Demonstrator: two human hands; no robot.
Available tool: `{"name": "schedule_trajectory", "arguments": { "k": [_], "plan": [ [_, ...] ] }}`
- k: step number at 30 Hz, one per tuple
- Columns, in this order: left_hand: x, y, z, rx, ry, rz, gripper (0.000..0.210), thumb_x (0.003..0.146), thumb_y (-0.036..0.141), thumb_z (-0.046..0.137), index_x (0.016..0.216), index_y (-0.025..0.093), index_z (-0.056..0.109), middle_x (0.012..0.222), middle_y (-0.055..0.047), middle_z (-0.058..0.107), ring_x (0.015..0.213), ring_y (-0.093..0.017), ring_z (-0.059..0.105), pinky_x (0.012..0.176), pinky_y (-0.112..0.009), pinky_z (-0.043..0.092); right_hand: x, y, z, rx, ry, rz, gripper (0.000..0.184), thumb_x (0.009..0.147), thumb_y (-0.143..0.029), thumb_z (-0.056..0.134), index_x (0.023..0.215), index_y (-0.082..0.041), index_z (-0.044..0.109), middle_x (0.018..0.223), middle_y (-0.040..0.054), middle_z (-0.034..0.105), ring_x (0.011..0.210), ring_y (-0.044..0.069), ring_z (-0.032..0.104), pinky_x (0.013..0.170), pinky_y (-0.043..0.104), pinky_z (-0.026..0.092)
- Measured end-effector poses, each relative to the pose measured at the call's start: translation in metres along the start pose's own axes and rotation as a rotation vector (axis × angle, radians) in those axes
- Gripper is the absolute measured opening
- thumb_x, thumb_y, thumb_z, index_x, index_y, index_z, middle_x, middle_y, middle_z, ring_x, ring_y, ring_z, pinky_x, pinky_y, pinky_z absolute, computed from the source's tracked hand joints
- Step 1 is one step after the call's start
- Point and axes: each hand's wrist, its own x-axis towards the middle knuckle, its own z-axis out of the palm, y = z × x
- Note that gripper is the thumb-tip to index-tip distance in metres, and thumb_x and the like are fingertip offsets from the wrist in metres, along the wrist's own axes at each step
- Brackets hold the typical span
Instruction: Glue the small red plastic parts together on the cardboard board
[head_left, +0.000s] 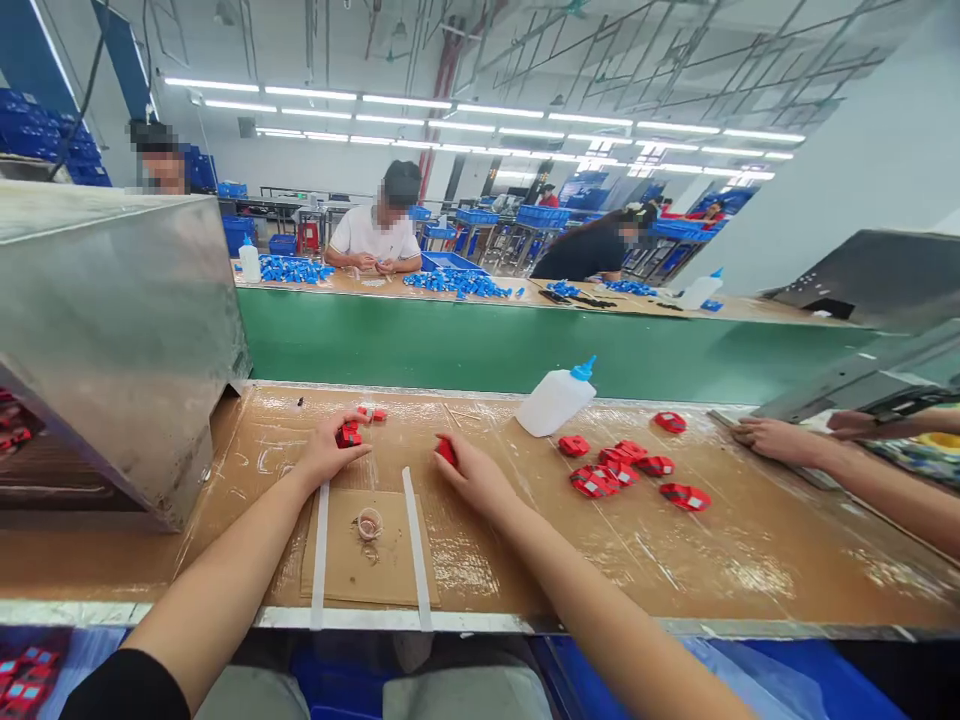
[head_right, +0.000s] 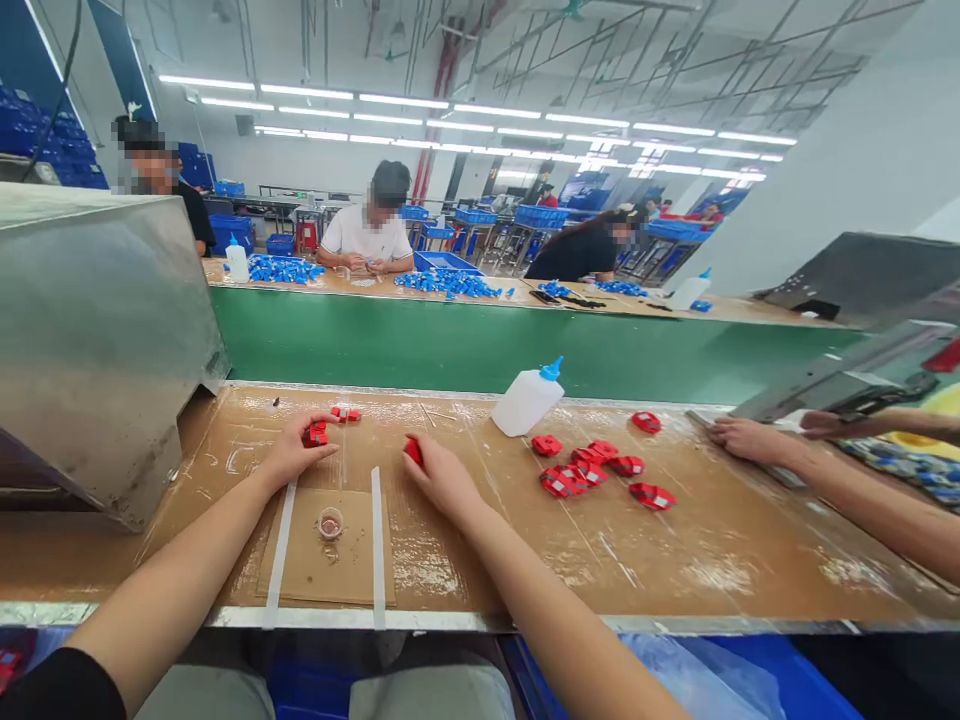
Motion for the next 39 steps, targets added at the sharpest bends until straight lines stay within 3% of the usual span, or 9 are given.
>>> {"name": "schedule_trajectory", "arguments": {
  "k": [2,5,9,12,17,20,25,34,39],
  "plan": [
    [0.000,0.001,0.001,0.040,-0.022,-0.011,0.050,0.079,0.044,0.080,0.122,0.021,0.069,0.109,-0.007,0.072,0.096,-0.023,0.066,0.097,-0.040,0.050,-0.017,0.035,-0.027,-0.340,-0.041,-0.058,0.039,0.098,-0.040,0.049,0.127,-0.016,0.062,0.118,0.0168,0.069,0.109,0.032,0.062,0.097,0.045,0.046],
    [0.000,0.002,0.004,0.006,-0.009,-0.005,0.061,0.077,0.043,0.081,0.133,0.024,0.066,0.123,-0.009,0.071,0.114,-0.027,0.065,0.108,-0.044,0.046,-0.036,0.079,-0.063,-0.686,-0.014,-0.013,0.039,0.100,-0.040,0.043,0.114,-0.016,0.069,0.117,0.0194,0.067,0.109,0.035,0.061,0.093,0.049,0.047],
    [0.001,0.000,0.008,-0.004,0.014,-0.009,0.065,0.076,0.045,0.081,0.135,0.024,0.065,0.128,-0.010,0.070,0.119,-0.028,0.063,0.110,-0.044,0.045,-0.031,0.079,-0.083,-0.805,0.289,0.027,0.041,0.101,-0.041,0.041,0.120,-0.015,0.068,0.126,0.0216,0.062,0.115,0.039,0.056,0.095,0.054,0.043],
    [0.002,-0.004,0.008,-0.014,0.001,-0.049,0.059,0.080,0.051,0.077,0.130,0.022,0.068,0.103,-0.007,0.073,0.094,-0.023,0.068,0.094,-0.038,0.052,-0.005,0.029,-0.063,-0.458,0.382,-0.142,0.038,0.102,-0.044,0.045,0.116,-0.017,0.068,0.117,0.0174,0.066,0.111,0.033,0.060,0.095,0.046,0.044],
    [0.004,-0.005,0.001,-0.104,0.056,-0.056,0.055,0.078,0.046,0.081,0.122,0.016,0.068,0.099,-0.007,0.072,0.085,-0.017,0.065,0.085,-0.030,0.052,0.027,-0.061,0.001,0.080,-0.002,-0.400,0.039,0.105,-0.042,0.046,0.076,-0.020,0.061,0.070,0.0019,0.059,0.067,0.017,0.055,0.064,0.029,0.038],
    [0.005,-0.002,0.000,-0.145,0.091,-0.036,0.063,0.077,0.045,0.082,0.130,0.016,0.064,0.116,-0.010,0.071,0.092,-0.017,0.066,0.091,-0.031,0.051,0.021,-0.080,0.026,0.172,-0.293,-0.654,0.046,0.103,-0.041,0.045,0.062,-0.021,0.044,0.058,-0.0020,0.044,0.055,0.013,0.041,0.058,0.029,0.029],
    [0.005,0.004,0.005,-0.130,0.042,0.034,0.050,0.086,0.050,0.075,0.123,0.017,0.069,0.107,-0.008,0.071,0.089,-0.016,0.064,0.083,-0.027,0.050,0.005,-0.078,0.037,0.161,-0.586,-0.770,0.045,0.100,-0.045,0.048,0.063,-0.021,0.041,0.058,-0.0021,0.046,0.052,0.012,0.039,0.057,0.029,0.026],
    [0.008,-0.005,0.016,-0.157,0.045,-0.027,0.045,0.085,0.051,0.075,0.114,0.018,0.066,0.082,0.000,0.062,0.066,-0.009,0.052,0.064,-0.022,0.043,0.000,-0.089,0.038,-0.027,-0.447,-0.970,0.036,0.100,-0.051,0.053,0.084,-0.020,0.063,0.070,0.0022,0.061,0.062,0.016,0.052,0.060,0.031,0.030],
    [0.009,-0.003,0.018,-0.194,-0.002,0.000,0.045,0.081,0.047,0.081,0.110,0.017,0.067,0.101,-0.004,0.067,0.082,-0.012,0.061,0.079,-0.026,0.050,-0.004,-0.094,0.038,-0.156,-0.440,-1.015,0.027,0.102,-0.029,0.048,0.080,-0.020,0.062,0.072,0.0025,0.062,0.064,0.016,0.052,0.062,0.033,0.029]
  ]
}}
